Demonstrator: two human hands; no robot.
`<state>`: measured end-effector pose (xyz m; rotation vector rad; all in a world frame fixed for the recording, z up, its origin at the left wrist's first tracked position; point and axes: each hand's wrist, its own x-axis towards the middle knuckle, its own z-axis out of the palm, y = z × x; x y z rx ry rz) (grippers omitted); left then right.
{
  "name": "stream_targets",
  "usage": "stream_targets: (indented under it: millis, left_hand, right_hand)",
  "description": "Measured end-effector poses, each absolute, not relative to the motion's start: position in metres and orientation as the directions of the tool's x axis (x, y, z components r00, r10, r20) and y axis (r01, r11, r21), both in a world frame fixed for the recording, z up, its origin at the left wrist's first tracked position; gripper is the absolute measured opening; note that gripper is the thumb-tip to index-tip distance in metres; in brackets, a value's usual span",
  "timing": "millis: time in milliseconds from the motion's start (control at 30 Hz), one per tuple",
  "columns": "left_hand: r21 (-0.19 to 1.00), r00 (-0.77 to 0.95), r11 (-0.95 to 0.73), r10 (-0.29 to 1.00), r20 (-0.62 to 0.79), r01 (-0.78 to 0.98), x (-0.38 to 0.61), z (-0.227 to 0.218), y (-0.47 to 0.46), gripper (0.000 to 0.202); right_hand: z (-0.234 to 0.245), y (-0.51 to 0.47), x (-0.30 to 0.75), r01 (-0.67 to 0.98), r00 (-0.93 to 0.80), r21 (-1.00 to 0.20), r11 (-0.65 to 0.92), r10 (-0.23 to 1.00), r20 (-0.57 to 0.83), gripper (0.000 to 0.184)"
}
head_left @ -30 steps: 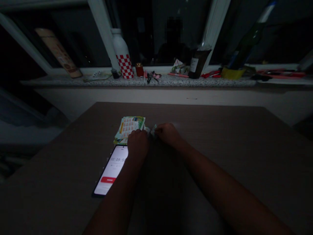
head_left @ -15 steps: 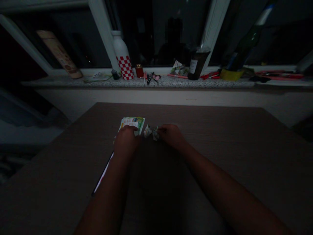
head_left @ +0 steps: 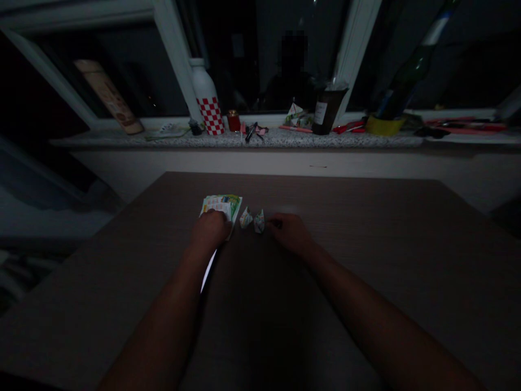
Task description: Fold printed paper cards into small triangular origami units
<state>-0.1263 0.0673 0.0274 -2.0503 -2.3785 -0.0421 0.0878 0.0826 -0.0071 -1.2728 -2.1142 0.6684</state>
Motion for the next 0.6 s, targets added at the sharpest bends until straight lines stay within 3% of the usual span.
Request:
stream_targets:
  millis: [200, 400, 467, 533, 600]
  left_hand:
    - [0.023, -0.231, 0.230, 0.971, 0.066, 0.973, -0.126, 0.033, 0.066, 0.031]
    - [0.108, -0.244, 0.226, 0.946, 0.215, 0.968, -0.113, 0.055, 0.051, 0.028]
    - [0.318, -0.207, 0.099, 0.923, 0.325, 0.943, -0.099, 0.064, 0.040, 0.020]
    - [0.510, -0.113, -0.087, 0.930, 0.349, 0.856, -0.080, 0.070, 0.028, 0.014]
    - [0.674, 0.043, -0.243, 0.953, 0.299, 0.697, -0.060, 0.071, 0.018, 0.014]
  right_hand:
    - [-0.009, 0.080, 0.095, 0.597, -0.352, -0.700, 0.393, 0.912, 0.212, 0.020]
    - [-0.004, 0.072, 0.096, 0.508, -0.348, -0.760, 0.405, 0.904, 0.249, 0.017]
    - [-0.002, 0.068, 0.097, 0.461, -0.347, -0.785, 0.413, 0.899, 0.268, 0.022]
    - [-0.001, 0.062, 0.101, 0.357, -0.335, -0.846, 0.396, 0.900, 0.280, 0.039]
    - [0.000, 0.054, 0.109, 0.097, -0.318, -0.945, 0.311, 0.910, 0.267, 0.057]
